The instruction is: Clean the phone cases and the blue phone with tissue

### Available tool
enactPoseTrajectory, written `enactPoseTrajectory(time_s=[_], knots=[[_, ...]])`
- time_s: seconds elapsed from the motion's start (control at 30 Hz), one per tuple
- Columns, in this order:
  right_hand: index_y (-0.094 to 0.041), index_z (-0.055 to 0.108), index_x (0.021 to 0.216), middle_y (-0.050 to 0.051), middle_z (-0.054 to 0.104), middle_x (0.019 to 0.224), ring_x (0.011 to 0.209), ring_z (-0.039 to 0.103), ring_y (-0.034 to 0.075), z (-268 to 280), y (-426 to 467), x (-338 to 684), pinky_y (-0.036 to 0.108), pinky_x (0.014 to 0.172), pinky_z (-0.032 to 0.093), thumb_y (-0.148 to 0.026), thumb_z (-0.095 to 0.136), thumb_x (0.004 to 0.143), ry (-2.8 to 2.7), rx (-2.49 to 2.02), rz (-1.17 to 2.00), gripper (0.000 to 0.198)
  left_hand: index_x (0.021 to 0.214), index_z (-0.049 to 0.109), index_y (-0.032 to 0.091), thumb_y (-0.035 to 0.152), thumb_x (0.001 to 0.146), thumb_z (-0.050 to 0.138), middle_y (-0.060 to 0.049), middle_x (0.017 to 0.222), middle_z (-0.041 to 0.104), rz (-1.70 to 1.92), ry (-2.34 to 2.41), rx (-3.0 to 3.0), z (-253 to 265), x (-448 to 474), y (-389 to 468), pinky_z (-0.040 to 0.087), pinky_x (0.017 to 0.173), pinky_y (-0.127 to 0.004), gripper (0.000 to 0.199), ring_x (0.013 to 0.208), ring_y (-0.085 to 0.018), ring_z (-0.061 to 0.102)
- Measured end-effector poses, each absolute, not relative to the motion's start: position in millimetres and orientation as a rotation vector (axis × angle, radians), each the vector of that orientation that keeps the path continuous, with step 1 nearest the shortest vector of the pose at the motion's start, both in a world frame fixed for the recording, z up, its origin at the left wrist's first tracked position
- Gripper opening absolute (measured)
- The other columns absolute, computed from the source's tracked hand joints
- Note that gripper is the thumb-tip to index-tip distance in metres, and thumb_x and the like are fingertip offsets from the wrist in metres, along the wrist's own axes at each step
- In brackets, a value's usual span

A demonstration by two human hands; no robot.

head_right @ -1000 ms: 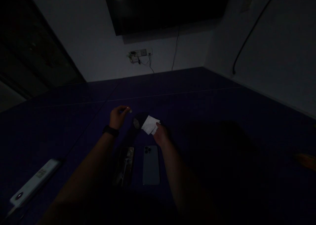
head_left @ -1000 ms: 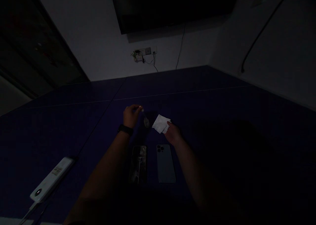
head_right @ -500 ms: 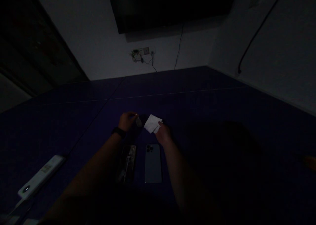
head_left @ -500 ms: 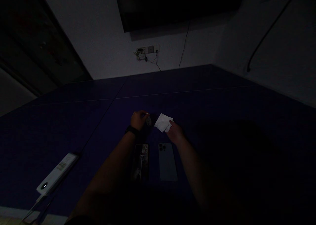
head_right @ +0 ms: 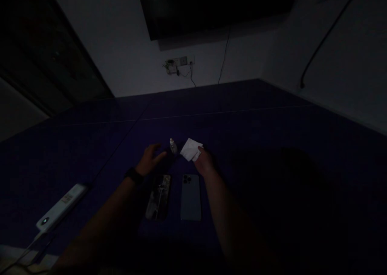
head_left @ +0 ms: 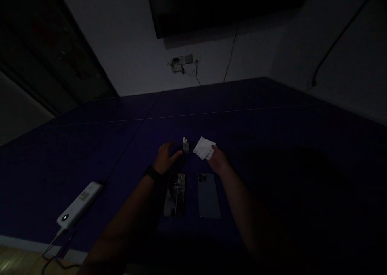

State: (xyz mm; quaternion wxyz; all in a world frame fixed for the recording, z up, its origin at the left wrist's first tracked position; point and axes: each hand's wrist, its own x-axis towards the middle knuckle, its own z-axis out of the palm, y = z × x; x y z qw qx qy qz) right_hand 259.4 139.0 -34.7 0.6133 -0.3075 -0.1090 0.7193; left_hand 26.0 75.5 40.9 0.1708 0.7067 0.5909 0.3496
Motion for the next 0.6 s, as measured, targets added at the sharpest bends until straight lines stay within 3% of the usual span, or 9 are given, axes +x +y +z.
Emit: enactPoseTrajectory(time_s=[0.07,0.17,0.27,0.37,0.43,0.57,0.6], knots=[[-0.018,0.069,0.102,0.007,0.079,0.093,0.088,0.075,0.02,-33,138,259,0.034,0.078,0.061,-0.013,0.048,0.095,-0.255,-0.703,1.659,0.023,0.13,0.061,0.026,0.06,0.084,0.069,-0.011,0.129,0.063,0.868,1.579,2.049,37,11,43,0.044,0.107,-0.05,0.058,0.123,-0.031,0.055],[-0.019,0.069,0.1,0.006,0.079,0.091,0.085,0.075,0.021,-32,137,259,0.034,0.077,0.062,-0.012,0.05,0.094,-0.263,-0.696,1.651,0.02,0.133,0.06,0.029,0.068,0.065,0.081,-0.011,0.13,0.062,0.706,1.455,2.087,25,-9,-4,0.044,0.108,-0.052,0.081,0.123,-0.034,0.055],[-0.019,0.068,0.097,0.004,0.079,0.088,0.081,0.075,0.02,-31,135,261,0.034,0.076,0.062,-0.009,0.052,0.093,-0.269,-0.693,1.632,0.02,0.152,0.039,0.025,0.075,0.053,0.084,-0.017,0.148,0.046,0.545,1.355,2.156,12,-20,-39,0.037,0.115,-0.055,0.119,0.136,-0.04,0.043],[-0.019,0.068,0.096,0.004,0.079,0.088,0.079,0.075,0.019,-30,132,263,0.031,0.072,0.062,-0.01,0.051,0.094,-0.276,-0.7,1.614,0.019,0.159,0.023,0.024,0.078,0.05,0.083,-0.02,0.153,0.038,0.559,1.399,2.203,5,-20,-61,0.034,0.116,-0.057,0.135,0.139,-0.044,0.038],[-0.019,0.068,0.097,0.005,0.079,0.09,0.081,0.075,0.018,-30,130,265,0.03,0.072,0.062,-0.01,0.051,0.095,-0.282,-0.704,1.605,0.02,0.158,0.023,0.025,0.08,0.055,0.08,-0.019,0.152,0.04,0.579,1.472,2.227,5,-11,-73,0.036,0.115,-0.057,0.13,0.137,-0.043,0.04],[-0.02,0.067,0.099,0.003,0.078,0.09,0.083,0.075,0.018,-29,127,266,0.03,0.073,0.062,-0.011,0.052,0.093,-0.293,-0.721,1.595,0.018,0.152,0.035,0.019,0.071,0.087,0.056,-0.017,0.137,0.052,0.605,1.929,2.134,9,27,-87,0.043,0.105,-0.054,0.086,0.123,-0.036,0.05],[-0.02,0.067,0.099,0.003,0.078,0.089,0.082,0.075,0.018,-29,127,267,0.03,0.074,0.062,-0.011,0.052,0.093,-0.297,-0.726,1.595,0.018,0.15,0.038,0.017,0.07,0.09,0.052,-0.017,0.132,0.054,0.58,2.034,2.102,9,38,-88,0.043,0.103,-0.053,0.082,0.12,-0.036,0.051]])
